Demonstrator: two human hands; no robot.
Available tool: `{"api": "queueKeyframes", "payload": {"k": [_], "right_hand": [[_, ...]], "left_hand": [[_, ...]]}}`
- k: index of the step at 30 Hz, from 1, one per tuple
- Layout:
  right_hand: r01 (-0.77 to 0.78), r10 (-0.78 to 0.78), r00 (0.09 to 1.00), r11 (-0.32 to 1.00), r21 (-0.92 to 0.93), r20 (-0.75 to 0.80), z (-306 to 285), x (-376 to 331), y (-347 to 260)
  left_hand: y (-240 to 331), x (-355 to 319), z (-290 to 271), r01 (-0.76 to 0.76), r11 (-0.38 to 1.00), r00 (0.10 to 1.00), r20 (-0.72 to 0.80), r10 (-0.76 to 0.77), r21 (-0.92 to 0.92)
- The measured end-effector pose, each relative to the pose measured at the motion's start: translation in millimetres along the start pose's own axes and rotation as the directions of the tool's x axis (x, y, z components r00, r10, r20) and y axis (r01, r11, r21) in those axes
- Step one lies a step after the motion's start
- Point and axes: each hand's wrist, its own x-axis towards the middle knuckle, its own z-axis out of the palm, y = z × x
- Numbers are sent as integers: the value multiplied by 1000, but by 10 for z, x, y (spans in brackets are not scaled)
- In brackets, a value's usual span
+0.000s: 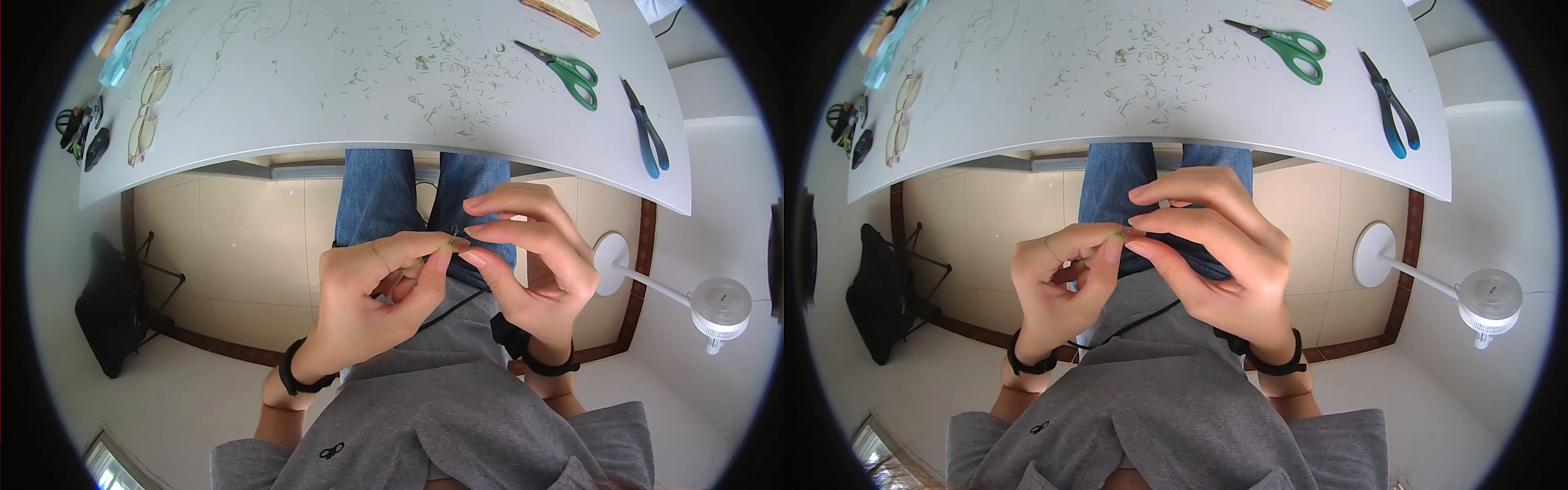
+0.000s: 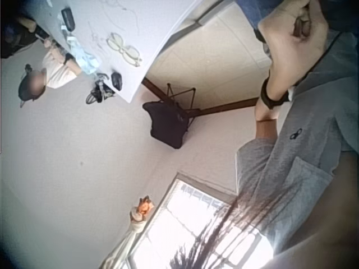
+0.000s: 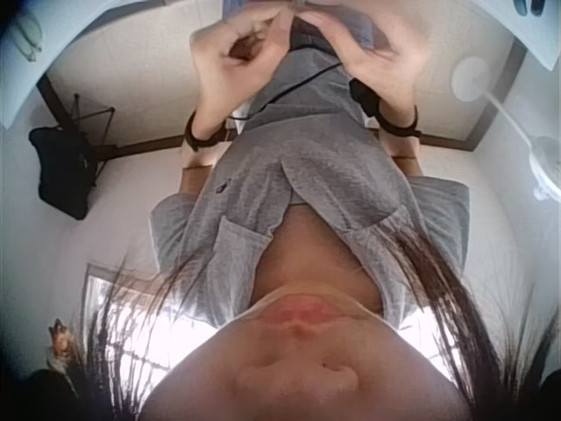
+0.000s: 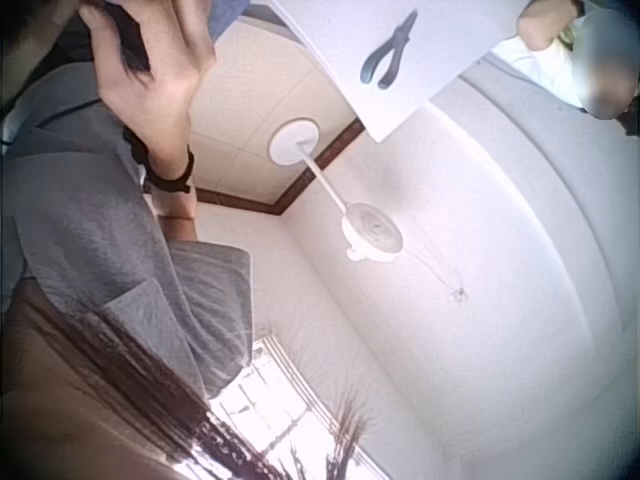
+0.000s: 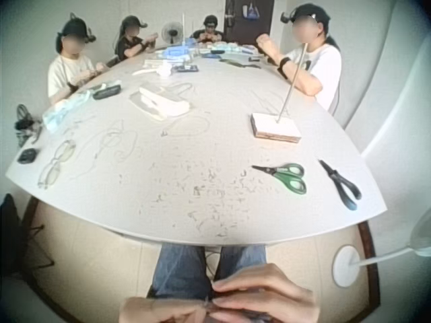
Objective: Assembling small components like beads and swivels onto a fishing line and using scissors to cut the line.
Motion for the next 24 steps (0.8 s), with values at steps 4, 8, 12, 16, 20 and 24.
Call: {"api": "queueKeyframes", "payload": {"k": [4,8,12,16,20,24], "right_hand": [[165,-174,984,973,-159,-44,60,-23,42],[266,-299,950,924,-273,-88,143,-42,43],[224,-247,968,935,-277,-52,173,-78,44],[214,-228,972,955,-205,-49,156,-93,77],[105,-113,986,992,-73,-120,182,-69,59],[62,-69,995,993,-98,-70,141,-38,62]], "left_hand": [[6,-5,26,-36,999,999,-38,37,31],[6,-6,44,-55,996,996,-72,60,74],[-2,-12,45,-74,992,994,-69,81,101],[6,0,63,-76,992,993,-83,85,98],[-13,-22,60,-40,996,996,-72,46,85],[-33,-42,72,-79,992,992,-92,88,96]]}}
